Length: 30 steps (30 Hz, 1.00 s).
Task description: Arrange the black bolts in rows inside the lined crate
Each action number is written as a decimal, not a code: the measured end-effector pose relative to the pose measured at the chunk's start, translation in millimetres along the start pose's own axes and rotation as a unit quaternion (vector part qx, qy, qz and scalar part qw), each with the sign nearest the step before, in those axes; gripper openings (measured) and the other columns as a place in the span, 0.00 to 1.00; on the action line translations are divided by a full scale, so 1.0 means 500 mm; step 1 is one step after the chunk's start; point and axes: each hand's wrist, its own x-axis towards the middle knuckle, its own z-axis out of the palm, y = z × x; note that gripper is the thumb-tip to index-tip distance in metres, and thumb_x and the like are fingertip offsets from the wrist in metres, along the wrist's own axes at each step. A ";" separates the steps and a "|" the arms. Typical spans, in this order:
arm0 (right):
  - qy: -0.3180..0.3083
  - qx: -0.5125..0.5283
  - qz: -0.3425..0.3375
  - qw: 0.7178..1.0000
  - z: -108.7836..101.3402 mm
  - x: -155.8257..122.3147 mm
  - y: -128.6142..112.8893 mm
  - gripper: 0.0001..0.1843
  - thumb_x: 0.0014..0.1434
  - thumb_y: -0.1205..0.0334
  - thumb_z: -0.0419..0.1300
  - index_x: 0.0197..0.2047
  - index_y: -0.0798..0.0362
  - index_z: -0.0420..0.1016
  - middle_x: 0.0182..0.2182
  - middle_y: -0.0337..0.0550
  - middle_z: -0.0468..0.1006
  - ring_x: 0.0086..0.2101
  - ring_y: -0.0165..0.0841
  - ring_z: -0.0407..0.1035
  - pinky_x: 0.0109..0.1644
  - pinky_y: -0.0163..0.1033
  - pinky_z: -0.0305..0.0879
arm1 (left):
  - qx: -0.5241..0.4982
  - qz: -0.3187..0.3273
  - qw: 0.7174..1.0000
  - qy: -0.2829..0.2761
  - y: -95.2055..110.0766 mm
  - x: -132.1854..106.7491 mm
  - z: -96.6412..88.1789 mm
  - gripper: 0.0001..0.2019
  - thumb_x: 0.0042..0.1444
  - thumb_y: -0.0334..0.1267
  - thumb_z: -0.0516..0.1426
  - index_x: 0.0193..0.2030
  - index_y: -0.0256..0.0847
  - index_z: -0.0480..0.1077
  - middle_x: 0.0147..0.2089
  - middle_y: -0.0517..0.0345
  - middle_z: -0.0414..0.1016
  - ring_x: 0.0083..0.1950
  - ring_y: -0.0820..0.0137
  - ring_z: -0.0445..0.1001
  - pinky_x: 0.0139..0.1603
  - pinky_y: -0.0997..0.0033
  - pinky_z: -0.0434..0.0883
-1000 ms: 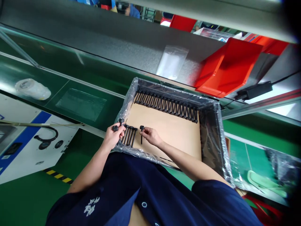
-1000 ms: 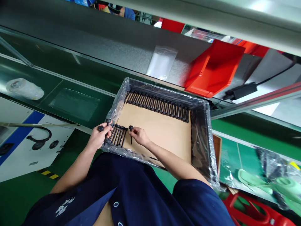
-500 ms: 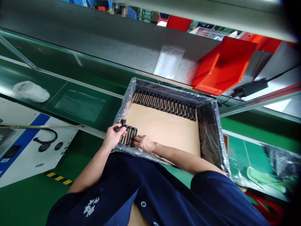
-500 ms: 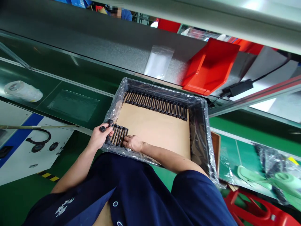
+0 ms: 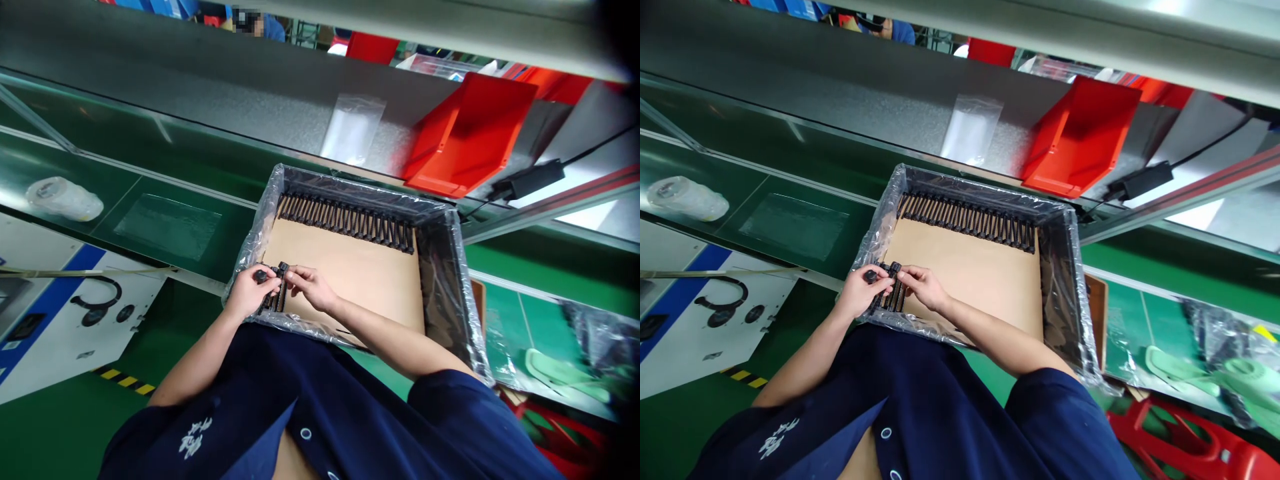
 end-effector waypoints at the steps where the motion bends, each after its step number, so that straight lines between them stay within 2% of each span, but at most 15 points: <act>1: 0.002 0.051 0.012 0.999 0.011 -0.001 -0.013 0.19 0.53 0.46 0.65 0.37 0.55 0.75 0.26 0.37 0.74 0.26 0.28 0.69 0.29 0.32 0.65 | 0.010 0.009 1.000 -0.015 0.000 0.001 0.005 0.12 0.48 0.44 0.65 0.33 0.39 0.70 0.26 0.59 0.76 0.28 0.70 0.76 0.31 0.72 0.73; 4: 0.038 0.149 0.039 0.987 0.025 0.000 -0.034 0.19 0.45 0.50 0.71 0.30 0.55 0.72 0.22 0.35 0.73 0.24 0.26 0.68 0.26 0.30 0.61 | 0.036 0.032 0.998 -0.043 -0.002 0.004 0.015 0.11 0.51 0.45 0.64 0.32 0.40 0.70 0.27 0.59 0.76 0.29 0.71 0.76 0.32 0.73 0.72; 7: 0.104 0.183 0.044 0.976 -0.007 0.015 -0.032 0.21 0.42 0.49 0.72 0.27 0.54 0.68 0.20 0.32 0.70 0.22 0.24 0.65 0.23 0.28 0.59 | 0.018 0.010 1.000 -0.017 0.000 0.008 0.015 0.13 0.51 0.47 0.63 0.34 0.39 0.71 0.32 0.56 0.78 0.31 0.70 0.77 0.33 0.71 0.74; 9: 0.153 0.154 0.059 0.974 -0.046 0.029 -0.017 0.22 0.43 0.50 0.72 0.25 0.54 0.65 0.19 0.32 0.69 0.21 0.24 0.64 0.21 0.28 0.58 | -0.012 -0.014 1.000 0.013 0.002 0.010 0.010 0.15 0.51 0.49 0.63 0.35 0.37 0.71 0.35 0.53 0.78 0.30 0.70 0.77 0.30 0.71 0.74; 12: 0.196 0.045 0.150 0.968 -0.094 0.046 0.022 0.19 0.48 0.56 0.70 0.24 0.54 0.63 0.16 0.35 0.69 0.17 0.24 0.63 0.17 0.28 0.55 | -0.038 -0.018 0.998 0.045 0.002 0.010 0.001 0.18 0.50 0.47 0.64 0.42 0.38 0.70 0.35 0.54 0.77 0.27 0.74 0.74 0.23 0.77 0.68; 15: 0.202 -0.024 0.248 0.947 -0.102 0.053 0.063 0.17 0.52 0.61 0.68 0.24 0.54 0.62 0.14 0.36 0.69 0.15 0.25 0.63 0.16 0.29 0.56 | -0.043 0.000 0.998 0.046 -0.005 0.012 -0.002 0.21 0.49 0.44 0.64 0.49 0.40 0.68 0.35 0.59 0.75 0.26 0.77 0.71 0.21 0.80 0.64; 17: 0.198 -0.038 0.270 0.941 -0.089 0.054 0.079 0.16 0.53 0.63 0.68 0.26 0.53 0.62 0.14 0.35 0.70 0.15 0.27 0.65 0.17 0.29 0.60 | -0.035 0.006 0.999 0.032 -0.008 0.013 0.000 0.21 0.51 0.43 0.63 0.50 0.41 0.68 0.35 0.60 0.75 0.26 0.78 0.71 0.24 0.80 0.64; 22: 0.189 -0.095 0.246 0.946 -0.054 0.059 0.085 0.13 0.54 0.70 0.65 0.36 0.53 0.63 0.16 0.32 0.71 0.16 0.30 0.69 0.19 0.33 0.67 | 0.001 -0.018 1.000 -0.001 -0.010 0.017 0.005 0.17 0.51 0.44 0.63 0.45 0.38 0.72 0.30 0.61 0.72 0.25 0.77 0.70 0.25 0.78 0.64; 26: 0.152 -0.169 0.209 0.951 -0.047 0.063 0.090 0.11 0.57 0.70 0.62 0.40 0.53 0.64 0.17 0.31 0.71 0.17 0.29 0.69 0.19 0.31 0.66 | 0.000 -0.025 1.000 -0.006 -0.012 0.019 0.003 0.16 0.51 0.44 0.62 0.45 0.38 0.72 0.27 0.62 0.71 0.24 0.76 0.69 0.24 0.78 0.63; 30: 0.126 -0.267 0.164 0.941 -0.055 0.066 0.095 0.10 0.56 0.70 0.62 0.41 0.53 0.67 0.21 0.32 0.73 0.18 0.26 0.69 0.20 0.28 0.64 | -0.008 -0.025 1.000 -0.006 -0.017 0.020 0.001 0.16 0.52 0.45 0.62 0.45 0.39 0.72 0.26 0.62 0.71 0.24 0.76 0.69 0.24 0.79 0.63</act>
